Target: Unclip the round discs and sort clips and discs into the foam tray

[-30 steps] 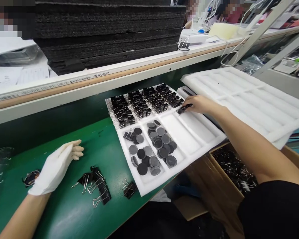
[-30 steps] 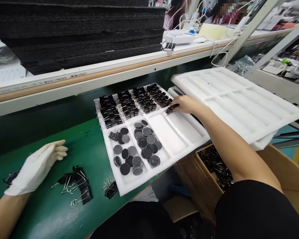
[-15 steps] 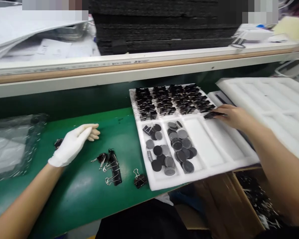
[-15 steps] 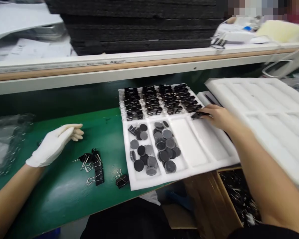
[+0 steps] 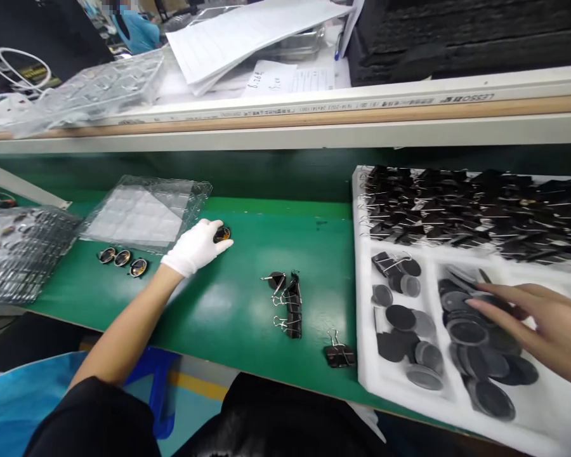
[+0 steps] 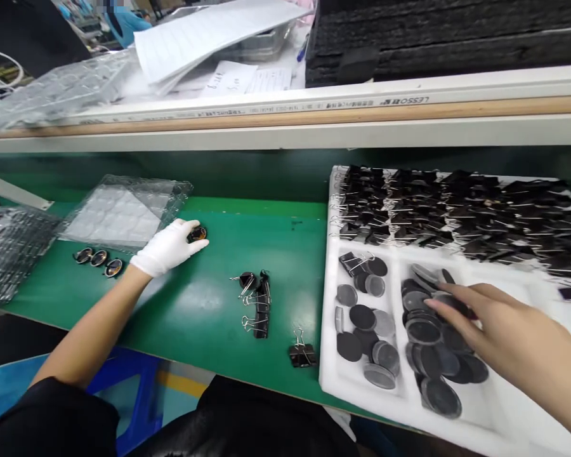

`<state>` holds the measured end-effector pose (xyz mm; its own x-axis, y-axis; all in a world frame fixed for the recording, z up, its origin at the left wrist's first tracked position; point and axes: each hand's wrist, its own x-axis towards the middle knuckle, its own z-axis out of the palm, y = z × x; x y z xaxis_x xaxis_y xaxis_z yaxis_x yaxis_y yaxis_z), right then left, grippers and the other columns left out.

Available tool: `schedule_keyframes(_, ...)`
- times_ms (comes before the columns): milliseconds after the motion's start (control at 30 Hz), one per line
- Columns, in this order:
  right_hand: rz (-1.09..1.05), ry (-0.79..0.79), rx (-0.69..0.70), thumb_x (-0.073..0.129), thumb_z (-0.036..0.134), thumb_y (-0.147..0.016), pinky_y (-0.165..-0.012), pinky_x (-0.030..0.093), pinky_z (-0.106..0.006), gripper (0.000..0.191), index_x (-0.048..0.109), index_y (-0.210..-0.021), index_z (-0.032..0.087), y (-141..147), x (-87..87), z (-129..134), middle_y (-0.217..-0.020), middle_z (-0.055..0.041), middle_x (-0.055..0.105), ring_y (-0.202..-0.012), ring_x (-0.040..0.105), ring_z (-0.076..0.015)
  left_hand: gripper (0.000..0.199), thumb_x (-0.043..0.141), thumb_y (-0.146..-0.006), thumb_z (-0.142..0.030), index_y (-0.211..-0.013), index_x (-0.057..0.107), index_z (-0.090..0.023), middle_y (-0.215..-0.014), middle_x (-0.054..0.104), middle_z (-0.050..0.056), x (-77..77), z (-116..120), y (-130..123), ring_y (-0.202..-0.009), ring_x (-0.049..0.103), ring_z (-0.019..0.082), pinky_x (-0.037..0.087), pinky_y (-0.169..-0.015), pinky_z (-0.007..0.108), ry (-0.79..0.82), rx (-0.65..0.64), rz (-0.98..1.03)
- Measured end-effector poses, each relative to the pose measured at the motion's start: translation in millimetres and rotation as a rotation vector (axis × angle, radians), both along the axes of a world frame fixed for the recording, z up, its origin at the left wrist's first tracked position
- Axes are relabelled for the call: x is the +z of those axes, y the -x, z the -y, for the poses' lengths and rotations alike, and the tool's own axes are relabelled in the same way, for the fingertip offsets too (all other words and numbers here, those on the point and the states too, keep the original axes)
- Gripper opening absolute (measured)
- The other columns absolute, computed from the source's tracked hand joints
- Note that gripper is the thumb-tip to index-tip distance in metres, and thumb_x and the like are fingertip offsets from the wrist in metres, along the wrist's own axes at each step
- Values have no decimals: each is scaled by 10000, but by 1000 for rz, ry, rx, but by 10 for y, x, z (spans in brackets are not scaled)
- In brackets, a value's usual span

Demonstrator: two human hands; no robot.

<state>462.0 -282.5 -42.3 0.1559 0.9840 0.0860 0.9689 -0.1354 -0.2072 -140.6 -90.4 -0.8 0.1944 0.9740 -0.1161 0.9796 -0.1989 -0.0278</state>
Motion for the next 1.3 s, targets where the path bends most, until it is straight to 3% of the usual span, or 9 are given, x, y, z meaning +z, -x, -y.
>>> schedule_keyframes(233,-181,-22,-95,620,879,-717,-578,467,-526,401,772,-786,515,441,657,-51,-977,-142,826,-573,673,-311,559,651,-915,-559,-1351,693,-210,-1305,695,120,-143,-104,-654,-1156,720,296,572,-994,397,39,-272,201)
schedule_keyframes(333,-180,-246,-105,678,662,-848,-754,568,-564,227,776,-866,457,864,1039,-109,-1013,-89,834,-794,759,-343,533,676,-911,-561,-1313,720,-214,-1271,708,109,-187,-226,-1024,-1125,727,289,570,-983,395,35,-396,253)
schedule_keyframes(400,-366,-299,-32,756,528,-840,-904,634,-546,179,811,-930,383,1261,1173,-286,-1041,-66,838,-927,789,-335,582,685,-915,-567,-1377,695,-213,-1310,700,120,-217,-288,-1237,-1147,724,301,565,-993,405,28,-456,277)
schedule_keyframes(533,-858,-46,83,830,331,-806,-934,685,-512,194,826,-975,236,2003,999,-966,-1058,-82,830,-922,812,-301,689,685,-922,-583,-1487,615,-196,-1325,713,146,-285,-309,-1440,-1169,721,335,561,-978,423,-38,-458,313)
schedule_keyframes(733,-1237,246,29,902,141,-759,-657,656,-303,178,741,-832,169,2619,443,-1786,-756,-20,734,-654,697,-134,712,706,-921,-492,-1525,527,-159,-1290,752,148,-343,-259,-1377,-1189,715,334,544,-994,426,-46,-461,387)
schedule_keyframes(833,-1053,270,71,888,156,-775,-577,563,-268,197,711,-858,174,2705,329,-1923,-741,2,730,-595,648,-116,708,698,-932,-474,-1538,492,-169,-1313,747,142,-331,-279,-1361,-1218,700,335,536,-985,424,3,-491,403)
schedule_keyframes(1000,-590,306,160,920,363,-760,-657,502,-300,390,621,-960,210,2677,291,-2057,-785,22,732,-674,680,-161,630,710,-935,-453,-1460,518,-162,-1228,751,130,-301,-321,-1366,-1132,700,314,523,-892,383,55,-536,419)
schedule_keyframes(1200,-376,408,170,904,540,-745,-674,468,-329,547,619,-1084,220,2682,327,-2193,-892,-37,717,-829,683,-244,540,715,-938,-436,-1388,554,-185,-1159,750,99,-296,-323,-1361,-1078,693,296,501,-841,357,55,-561,422)
schedule_keyframes(1300,-344,348,199,882,556,-772,-683,453,-339,581,610,-1159,220,2700,443,-2090,-904,-48,698,-853,664,-260,501,682,-949,-435,-1372,593,-181,-1136,753,101,-288,-308,-1368,-1042,703,300,499,-818,364,24,-563,414)
